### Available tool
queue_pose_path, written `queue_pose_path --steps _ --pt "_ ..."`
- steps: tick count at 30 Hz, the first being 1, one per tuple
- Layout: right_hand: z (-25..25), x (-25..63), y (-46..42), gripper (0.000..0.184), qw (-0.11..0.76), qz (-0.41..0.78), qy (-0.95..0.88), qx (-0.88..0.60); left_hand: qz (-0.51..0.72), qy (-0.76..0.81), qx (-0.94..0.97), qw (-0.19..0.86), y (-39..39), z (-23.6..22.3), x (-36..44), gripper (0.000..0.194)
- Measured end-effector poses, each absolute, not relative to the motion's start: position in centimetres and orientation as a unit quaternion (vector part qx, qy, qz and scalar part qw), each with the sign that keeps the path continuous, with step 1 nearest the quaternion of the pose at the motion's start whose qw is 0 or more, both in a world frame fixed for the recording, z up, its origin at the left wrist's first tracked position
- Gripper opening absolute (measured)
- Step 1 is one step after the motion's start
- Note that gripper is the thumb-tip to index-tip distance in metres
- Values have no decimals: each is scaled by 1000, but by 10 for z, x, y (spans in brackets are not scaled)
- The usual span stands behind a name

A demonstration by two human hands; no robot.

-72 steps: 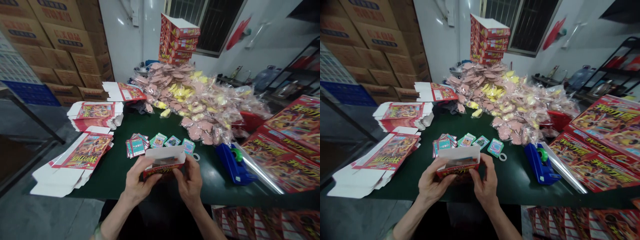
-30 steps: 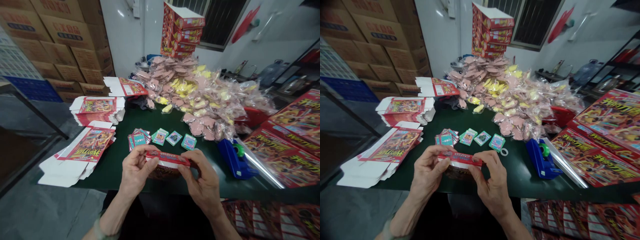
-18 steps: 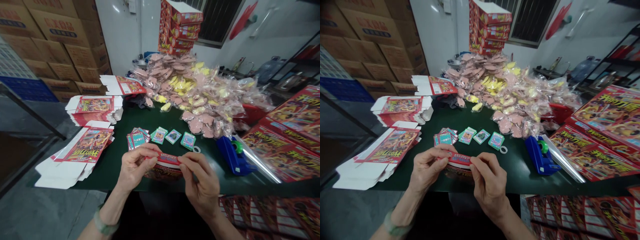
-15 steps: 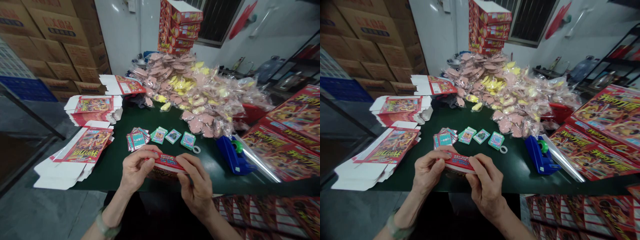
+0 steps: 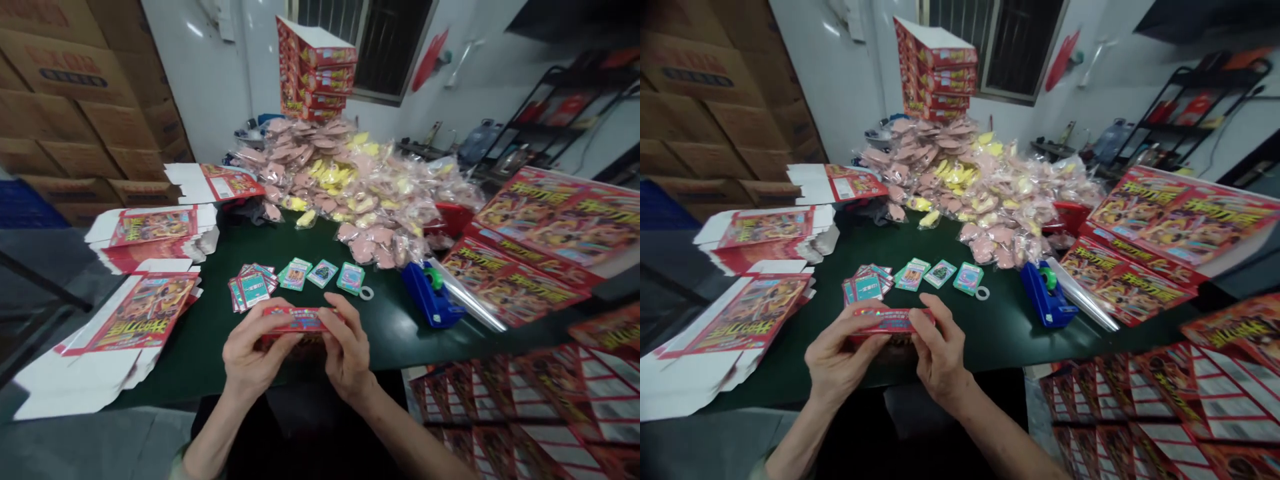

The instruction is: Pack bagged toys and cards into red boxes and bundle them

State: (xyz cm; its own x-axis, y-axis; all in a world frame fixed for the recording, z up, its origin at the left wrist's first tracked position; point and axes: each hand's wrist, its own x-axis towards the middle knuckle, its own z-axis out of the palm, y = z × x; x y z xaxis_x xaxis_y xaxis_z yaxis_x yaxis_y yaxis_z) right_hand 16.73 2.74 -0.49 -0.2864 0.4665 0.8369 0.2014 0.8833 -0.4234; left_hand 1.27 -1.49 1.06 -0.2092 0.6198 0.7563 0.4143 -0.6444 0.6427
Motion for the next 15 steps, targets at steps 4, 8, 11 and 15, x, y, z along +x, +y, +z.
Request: queue_pose_path --steps 4,8,11,15 --pt "-2 193 38 57 529 115 -797 -268 661 505 555 -25 -18 11 24 41" --pt "2 275 69 30 541 36 -647 -536 660 525 533 -64 -19 10 38 40" --pt "5 347 96 23 514 11 -578 -633 636 499 587 -52 -17 9 42 30" --pt "6 402 127 14 422 114 -583 -685 640 500 582 -39 -16 6 42 30"
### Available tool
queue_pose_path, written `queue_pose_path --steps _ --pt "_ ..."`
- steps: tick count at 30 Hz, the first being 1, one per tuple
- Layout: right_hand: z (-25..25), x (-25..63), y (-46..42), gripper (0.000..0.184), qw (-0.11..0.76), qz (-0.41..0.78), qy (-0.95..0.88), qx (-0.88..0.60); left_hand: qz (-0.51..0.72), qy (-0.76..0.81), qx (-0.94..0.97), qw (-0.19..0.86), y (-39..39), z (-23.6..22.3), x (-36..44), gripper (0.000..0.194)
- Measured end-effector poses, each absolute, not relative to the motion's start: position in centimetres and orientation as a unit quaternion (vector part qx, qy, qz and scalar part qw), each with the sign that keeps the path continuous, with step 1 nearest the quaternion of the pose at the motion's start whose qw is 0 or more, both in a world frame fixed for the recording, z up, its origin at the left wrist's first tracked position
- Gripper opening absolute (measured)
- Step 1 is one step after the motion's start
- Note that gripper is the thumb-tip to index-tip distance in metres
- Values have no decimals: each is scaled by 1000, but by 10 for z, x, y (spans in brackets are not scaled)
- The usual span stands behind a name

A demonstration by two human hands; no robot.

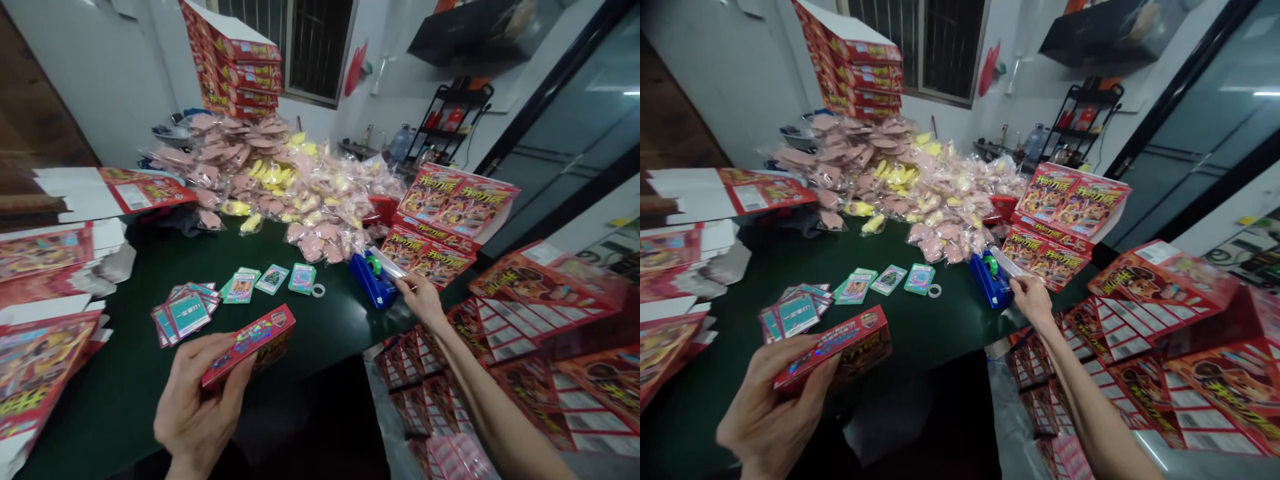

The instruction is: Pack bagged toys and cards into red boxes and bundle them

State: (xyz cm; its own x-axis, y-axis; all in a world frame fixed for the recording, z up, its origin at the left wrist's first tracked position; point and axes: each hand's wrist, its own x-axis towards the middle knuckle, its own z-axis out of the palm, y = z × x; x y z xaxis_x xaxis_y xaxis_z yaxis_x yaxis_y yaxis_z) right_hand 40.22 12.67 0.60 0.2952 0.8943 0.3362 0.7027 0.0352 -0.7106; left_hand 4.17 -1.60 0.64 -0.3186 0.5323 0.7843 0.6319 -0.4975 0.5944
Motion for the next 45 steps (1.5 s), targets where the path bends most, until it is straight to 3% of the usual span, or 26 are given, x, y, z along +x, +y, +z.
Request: queue_pose_path --steps 7,13,19,23,29,37,41,45 --pt "21 412 146 15 292 346 -547 -704 -656 -488 -577 10 -15 4 40 32" --pt "17 400 145 22 342 417 -407 -737 -659 -482 -578 7 -14 2 40 34" --pt "1 392 129 15 515 416 -328 -674 -658 -483 -578 7 -14 3 40 36" --pt "-20 386 108 23 594 397 -329 -617 -660 -477 -580 2 -14 3 39 35" --pt "-45 384 107 21 546 354 -367 -664 -666 -476 -574 -3 -12 5 37 33" --pt "-17 351 55 19 494 270 -488 -667 -670 -458 -584 -20 -13 12 39 27" --pt "16 267 -1 17 461 430 -586 -509 -676 -458 -577 -37 -13 13 40 29" --pt "45 188 -22 19 492 613 -518 -336 -669 -459 -582 -53 -16 15 39 29"
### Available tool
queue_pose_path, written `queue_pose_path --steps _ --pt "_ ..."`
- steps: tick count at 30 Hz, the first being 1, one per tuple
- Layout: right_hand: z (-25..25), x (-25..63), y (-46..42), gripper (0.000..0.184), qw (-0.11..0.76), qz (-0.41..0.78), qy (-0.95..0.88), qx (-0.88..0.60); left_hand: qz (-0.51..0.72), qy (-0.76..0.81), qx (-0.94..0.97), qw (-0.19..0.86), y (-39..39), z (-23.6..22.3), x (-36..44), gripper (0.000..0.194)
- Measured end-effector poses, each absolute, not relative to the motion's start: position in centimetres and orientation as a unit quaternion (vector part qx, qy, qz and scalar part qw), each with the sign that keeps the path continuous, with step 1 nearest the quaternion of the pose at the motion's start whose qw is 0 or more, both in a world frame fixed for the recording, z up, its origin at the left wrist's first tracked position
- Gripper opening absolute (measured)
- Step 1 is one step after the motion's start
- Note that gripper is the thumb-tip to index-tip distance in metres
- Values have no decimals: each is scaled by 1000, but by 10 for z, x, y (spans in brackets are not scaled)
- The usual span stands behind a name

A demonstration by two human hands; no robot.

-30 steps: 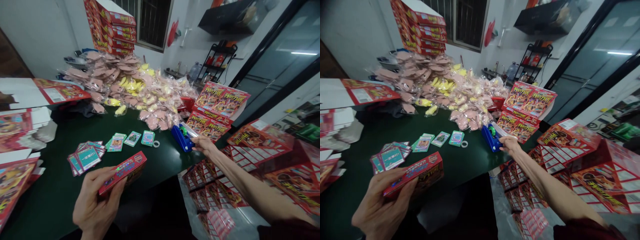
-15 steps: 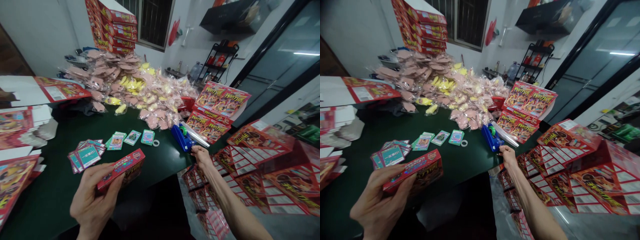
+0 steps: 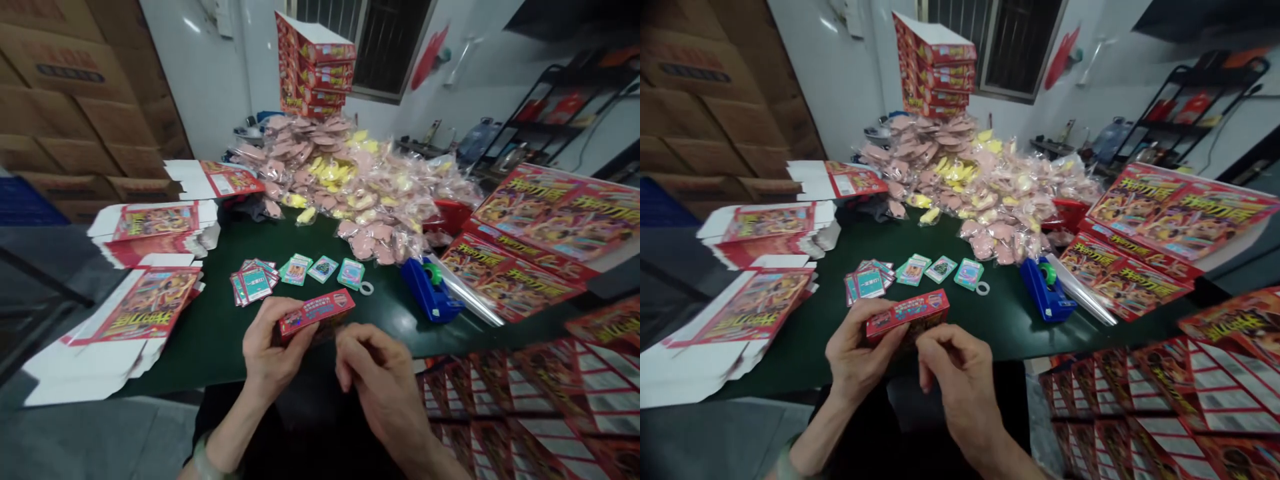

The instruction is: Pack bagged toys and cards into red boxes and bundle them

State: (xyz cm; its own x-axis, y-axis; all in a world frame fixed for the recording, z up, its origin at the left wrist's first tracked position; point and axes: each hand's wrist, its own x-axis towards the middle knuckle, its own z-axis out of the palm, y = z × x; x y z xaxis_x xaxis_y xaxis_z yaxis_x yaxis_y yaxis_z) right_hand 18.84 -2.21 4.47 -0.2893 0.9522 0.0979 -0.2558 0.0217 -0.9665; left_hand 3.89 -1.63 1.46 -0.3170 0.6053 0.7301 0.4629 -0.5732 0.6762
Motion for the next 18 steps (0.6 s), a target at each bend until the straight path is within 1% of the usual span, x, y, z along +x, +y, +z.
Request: queue_pose_path --steps 3,11,14,16,18 --pt "52 165 -19 22 494 675 -445 -318 660 453 595 74 -18 14 36 31" --pt "52 166 -16 31 480 689 -401 -366 621 442 645 45 -23 16 31 34" --pt "54 165 -16 35 456 707 -388 -376 576 436 692 -5 -23 21 27 32" --pt "53 165 -15 37 441 720 -379 -378 524 427 735 -44 -23 25 22 31" --pt "52 165 -15 39 434 724 -375 -383 478 419 770 -52 -22 28 19 33"
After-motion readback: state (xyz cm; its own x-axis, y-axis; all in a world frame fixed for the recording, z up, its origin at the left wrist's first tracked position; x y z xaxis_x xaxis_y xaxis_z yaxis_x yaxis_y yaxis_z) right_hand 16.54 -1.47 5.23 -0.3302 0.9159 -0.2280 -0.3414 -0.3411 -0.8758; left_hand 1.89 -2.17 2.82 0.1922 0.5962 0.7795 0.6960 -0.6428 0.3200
